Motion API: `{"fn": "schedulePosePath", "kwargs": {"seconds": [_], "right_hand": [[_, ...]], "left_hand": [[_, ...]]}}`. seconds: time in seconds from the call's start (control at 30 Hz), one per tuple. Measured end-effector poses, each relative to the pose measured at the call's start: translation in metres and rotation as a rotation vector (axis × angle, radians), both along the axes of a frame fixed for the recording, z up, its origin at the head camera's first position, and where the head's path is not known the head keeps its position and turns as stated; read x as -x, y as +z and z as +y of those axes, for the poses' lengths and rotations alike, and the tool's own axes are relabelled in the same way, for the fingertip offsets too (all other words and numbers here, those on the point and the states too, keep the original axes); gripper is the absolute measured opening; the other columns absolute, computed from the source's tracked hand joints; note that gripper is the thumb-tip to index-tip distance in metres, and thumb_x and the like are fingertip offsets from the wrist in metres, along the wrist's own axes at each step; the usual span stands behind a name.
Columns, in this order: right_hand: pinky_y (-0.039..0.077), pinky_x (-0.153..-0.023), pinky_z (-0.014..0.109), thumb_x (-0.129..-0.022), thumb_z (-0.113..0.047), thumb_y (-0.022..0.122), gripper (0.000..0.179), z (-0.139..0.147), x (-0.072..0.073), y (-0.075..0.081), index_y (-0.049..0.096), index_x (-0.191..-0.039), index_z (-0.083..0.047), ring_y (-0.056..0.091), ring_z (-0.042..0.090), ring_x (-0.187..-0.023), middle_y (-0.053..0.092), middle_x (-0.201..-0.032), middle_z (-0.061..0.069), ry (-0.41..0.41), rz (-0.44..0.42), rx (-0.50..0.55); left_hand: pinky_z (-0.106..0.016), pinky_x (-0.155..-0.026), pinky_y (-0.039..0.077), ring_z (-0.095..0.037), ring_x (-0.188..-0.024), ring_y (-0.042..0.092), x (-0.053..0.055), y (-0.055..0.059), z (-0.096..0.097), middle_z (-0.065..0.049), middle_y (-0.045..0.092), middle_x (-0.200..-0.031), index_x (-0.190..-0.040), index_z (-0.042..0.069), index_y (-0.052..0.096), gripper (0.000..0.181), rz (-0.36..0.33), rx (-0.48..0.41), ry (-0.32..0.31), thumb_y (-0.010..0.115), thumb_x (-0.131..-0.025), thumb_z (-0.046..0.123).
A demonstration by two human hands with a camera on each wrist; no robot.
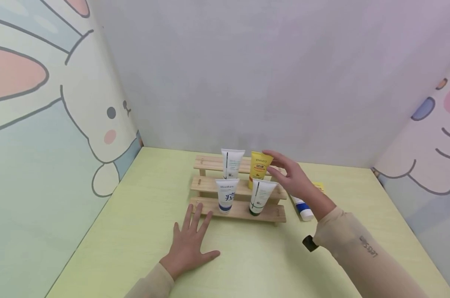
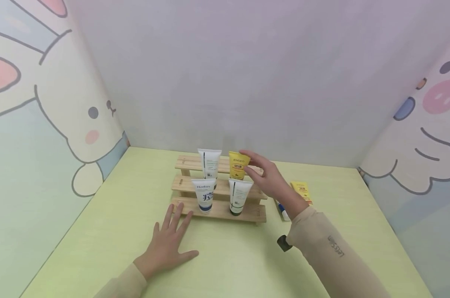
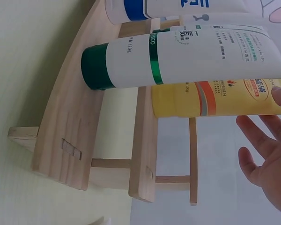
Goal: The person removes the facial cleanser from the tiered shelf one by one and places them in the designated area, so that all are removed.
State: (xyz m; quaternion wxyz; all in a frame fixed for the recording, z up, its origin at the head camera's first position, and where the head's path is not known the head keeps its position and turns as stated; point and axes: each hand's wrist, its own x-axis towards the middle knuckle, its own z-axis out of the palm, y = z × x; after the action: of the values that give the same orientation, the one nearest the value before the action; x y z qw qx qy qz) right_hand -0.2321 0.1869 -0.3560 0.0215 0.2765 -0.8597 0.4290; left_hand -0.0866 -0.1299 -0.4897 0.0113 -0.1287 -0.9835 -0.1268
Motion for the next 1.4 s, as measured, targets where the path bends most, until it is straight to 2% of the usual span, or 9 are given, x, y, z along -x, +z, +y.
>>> {"fn": "schedulePosePath", "kwargs": {"seconds": [0.37,0.67,0.8,0.93,1.03,1.1,1.2,1.27,1.4], "right_hand": [[0.056,-0.100,0.060,-0.104,-0.004,0.063,0.045,-0.010,0.000,-0.010,0.059,-0.148,-0.012,0.069,0.040,-0.119,0.064,-0.145,0.016,-0.124,0.149,0.073],[0.052,-0.105,0.061,-0.107,-0.010,0.058,0.046,0.020,-0.001,0.003,0.053,-0.153,-0.013,0.066,0.043,-0.123,0.063,-0.141,0.023,-0.239,0.079,0.100],[0.057,-0.096,0.031,-0.109,-0.016,0.056,0.049,0.060,-0.001,0.024,0.047,-0.157,-0.014,0.068,0.017,-0.113,0.064,-0.137,0.026,-0.329,0.041,0.075],[0.047,-0.077,0.012,-0.111,-0.026,0.050,0.053,0.107,0.001,0.034,0.040,-0.161,-0.014,0.057,-0.011,-0.097,0.061,-0.138,0.030,-0.400,-0.032,-0.006],[0.049,-0.079,0.019,-0.112,-0.028,0.045,0.055,0.141,0.004,0.030,0.035,-0.163,-0.009,0.060,-0.002,-0.102,0.056,-0.142,0.033,-0.408,-0.090,-0.090],[0.055,-0.090,0.036,-0.113,-0.028,0.042,0.057,0.163,0.007,0.023,0.030,-0.164,-0.006,0.063,0.020,-0.116,0.050,-0.147,0.037,-0.396,-0.149,-0.136],[0.049,-0.100,0.066,-0.113,-0.023,0.039,0.058,0.193,0.010,0.008,0.025,-0.163,0.002,0.052,0.052,-0.129,0.040,-0.150,0.043,-0.383,-0.244,-0.190],[0.045,-0.100,0.072,-0.112,-0.021,0.038,0.058,0.211,0.013,-0.003,0.024,-0.161,0.006,0.051,0.056,-0.126,0.041,-0.145,0.044,-0.390,-0.297,-0.253],[0.051,-0.092,0.063,-0.109,-0.017,0.039,0.057,0.235,0.021,-0.030,0.027,-0.157,0.013,0.063,0.045,-0.109,0.047,-0.135,0.047,-0.402,-0.390,-0.369]], "left_hand": [[-0.086,-0.106,0.032,-0.045,-0.162,0.005,0.001,0.000,0.001,-0.016,0.009,-0.177,-0.167,0.019,0.029,0.111,-0.001,-0.013,-0.005,0.073,-0.081,0.074],[-0.085,-0.105,0.033,-0.045,-0.162,0.005,0.001,-0.002,0.000,-0.016,0.008,-0.177,-0.167,0.019,0.028,0.111,-0.002,0.004,-0.008,0.071,-0.082,0.075],[-0.086,-0.104,0.034,-0.046,-0.162,0.005,0.002,-0.001,-0.002,-0.016,0.010,-0.177,-0.167,0.019,0.029,0.111,0.012,0.007,-0.005,0.072,-0.082,0.075],[-0.086,-0.104,0.034,-0.045,-0.162,0.004,0.002,-0.001,-0.003,-0.016,0.011,-0.177,-0.167,0.019,0.029,0.111,0.012,0.012,0.002,0.072,-0.081,0.075],[-0.086,-0.104,0.033,-0.045,-0.163,0.004,0.002,-0.001,-0.004,-0.015,0.009,-0.177,-0.167,0.019,0.029,0.111,0.006,0.006,0.001,0.072,-0.082,0.075],[-0.086,-0.104,0.033,-0.044,-0.163,0.004,0.002,-0.001,-0.003,-0.015,0.009,-0.177,-0.167,0.019,0.028,0.111,0.002,-0.001,-0.001,0.072,-0.082,0.075],[-0.086,-0.105,0.032,-0.045,-0.163,0.004,0.002,-0.001,-0.002,-0.015,0.009,-0.177,-0.167,0.019,0.028,0.111,0.000,-0.010,-0.005,0.073,-0.082,0.074],[-0.086,-0.105,0.032,-0.045,-0.162,0.004,0.002,-0.001,-0.001,-0.015,0.008,-0.177,-0.167,0.019,0.028,0.111,-0.001,-0.013,-0.007,0.073,-0.082,0.074],[-0.086,-0.105,0.032,-0.045,-0.162,0.004,0.002,0.000,-0.001,-0.016,0.009,-0.177,-0.167,0.018,0.029,0.111,0.006,-0.007,-0.008,0.073,-0.082,0.074]]}}
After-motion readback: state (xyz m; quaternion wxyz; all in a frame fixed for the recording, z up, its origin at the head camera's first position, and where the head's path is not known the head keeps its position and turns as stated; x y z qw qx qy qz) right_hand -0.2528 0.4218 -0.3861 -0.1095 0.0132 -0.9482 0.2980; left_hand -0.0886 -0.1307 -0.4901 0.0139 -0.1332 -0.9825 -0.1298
